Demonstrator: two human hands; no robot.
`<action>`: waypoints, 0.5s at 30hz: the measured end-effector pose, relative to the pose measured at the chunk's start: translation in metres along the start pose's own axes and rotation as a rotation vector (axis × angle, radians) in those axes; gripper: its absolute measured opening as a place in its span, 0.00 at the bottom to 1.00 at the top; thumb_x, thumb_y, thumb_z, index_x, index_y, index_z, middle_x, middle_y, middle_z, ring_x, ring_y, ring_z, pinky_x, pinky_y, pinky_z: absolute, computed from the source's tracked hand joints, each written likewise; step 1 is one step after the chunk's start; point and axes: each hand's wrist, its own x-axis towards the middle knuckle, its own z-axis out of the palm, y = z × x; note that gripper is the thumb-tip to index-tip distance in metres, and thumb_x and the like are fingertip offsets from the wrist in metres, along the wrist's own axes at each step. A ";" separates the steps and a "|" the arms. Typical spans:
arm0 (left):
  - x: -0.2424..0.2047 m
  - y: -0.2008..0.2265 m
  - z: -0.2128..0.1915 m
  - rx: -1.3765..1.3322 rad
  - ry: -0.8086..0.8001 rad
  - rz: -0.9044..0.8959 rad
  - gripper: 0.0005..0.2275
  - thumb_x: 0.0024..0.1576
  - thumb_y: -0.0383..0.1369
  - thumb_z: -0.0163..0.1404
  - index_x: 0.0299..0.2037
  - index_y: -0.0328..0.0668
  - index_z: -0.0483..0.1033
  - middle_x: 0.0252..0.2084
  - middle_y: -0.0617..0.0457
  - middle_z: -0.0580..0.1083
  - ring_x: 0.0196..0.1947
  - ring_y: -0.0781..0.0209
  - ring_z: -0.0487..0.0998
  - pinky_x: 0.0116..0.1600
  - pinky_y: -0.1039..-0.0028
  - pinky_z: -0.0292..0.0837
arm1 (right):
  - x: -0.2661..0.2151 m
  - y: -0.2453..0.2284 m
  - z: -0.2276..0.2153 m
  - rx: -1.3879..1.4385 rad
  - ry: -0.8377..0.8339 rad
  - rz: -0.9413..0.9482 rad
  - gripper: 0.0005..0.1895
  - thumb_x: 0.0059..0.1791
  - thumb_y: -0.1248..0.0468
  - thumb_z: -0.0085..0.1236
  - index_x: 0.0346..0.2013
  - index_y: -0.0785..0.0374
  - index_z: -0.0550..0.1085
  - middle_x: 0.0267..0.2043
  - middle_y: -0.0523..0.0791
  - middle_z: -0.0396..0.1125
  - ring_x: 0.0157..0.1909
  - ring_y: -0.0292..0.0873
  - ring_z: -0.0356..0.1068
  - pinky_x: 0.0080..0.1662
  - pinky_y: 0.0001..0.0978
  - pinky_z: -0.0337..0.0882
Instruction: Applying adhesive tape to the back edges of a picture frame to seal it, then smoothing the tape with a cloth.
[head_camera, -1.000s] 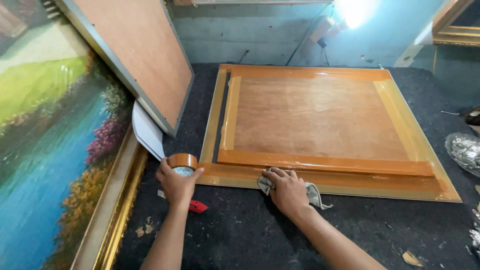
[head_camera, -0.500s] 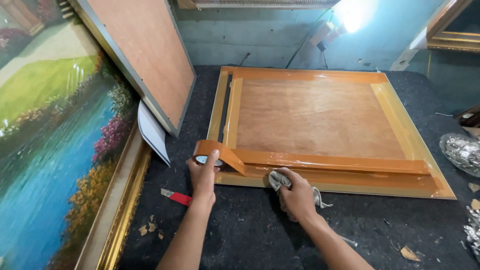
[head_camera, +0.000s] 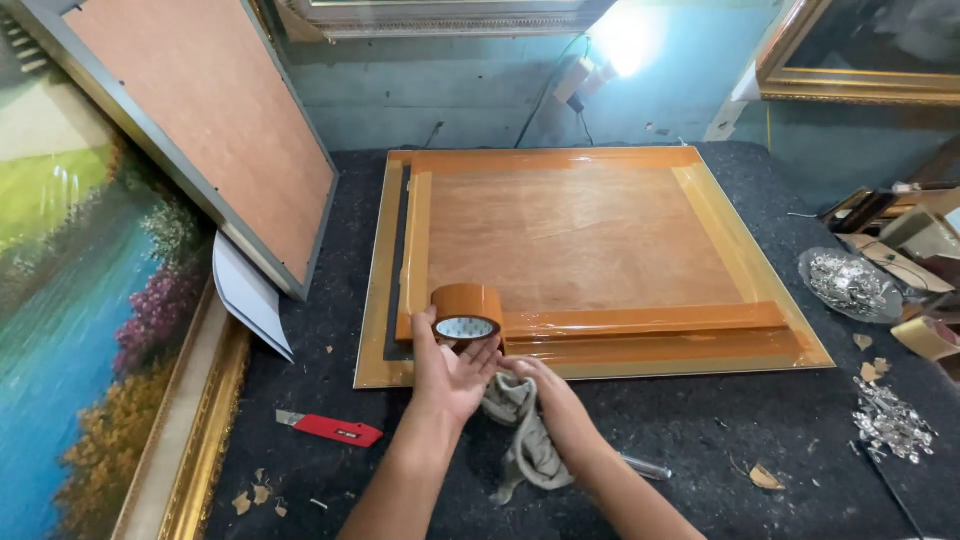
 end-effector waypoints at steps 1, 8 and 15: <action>-0.001 0.000 0.001 0.002 -0.001 -0.001 0.31 0.38 0.52 0.41 0.49 0.39 0.63 0.37 0.40 0.68 0.37 0.52 0.70 0.43 0.72 0.66 | -0.002 -0.007 0.007 0.001 0.002 0.000 0.20 0.43 0.55 0.39 0.42 0.58 0.73 0.47 0.40 0.68 0.53 0.33 0.63 0.55 0.25 0.55; 0.025 0.006 -0.011 0.169 0.023 0.167 0.21 0.42 0.49 0.42 0.41 0.44 0.68 0.32 0.50 0.68 0.31 0.61 0.69 0.35 0.77 0.65 | -0.005 -0.027 0.030 0.036 -0.020 -0.024 0.22 0.42 0.59 0.40 0.51 0.54 0.64 0.50 0.39 0.63 0.53 0.33 0.60 0.53 0.23 0.54; 0.029 0.022 -0.009 0.696 -0.163 0.560 0.06 0.56 0.32 0.38 0.37 0.50 0.69 0.42 0.52 0.68 0.40 0.58 0.70 0.33 0.73 0.70 | -0.016 -0.039 0.038 0.020 0.024 0.179 0.26 0.43 0.59 0.40 0.57 0.42 0.58 0.39 0.45 0.65 0.41 0.38 0.61 0.46 0.26 0.56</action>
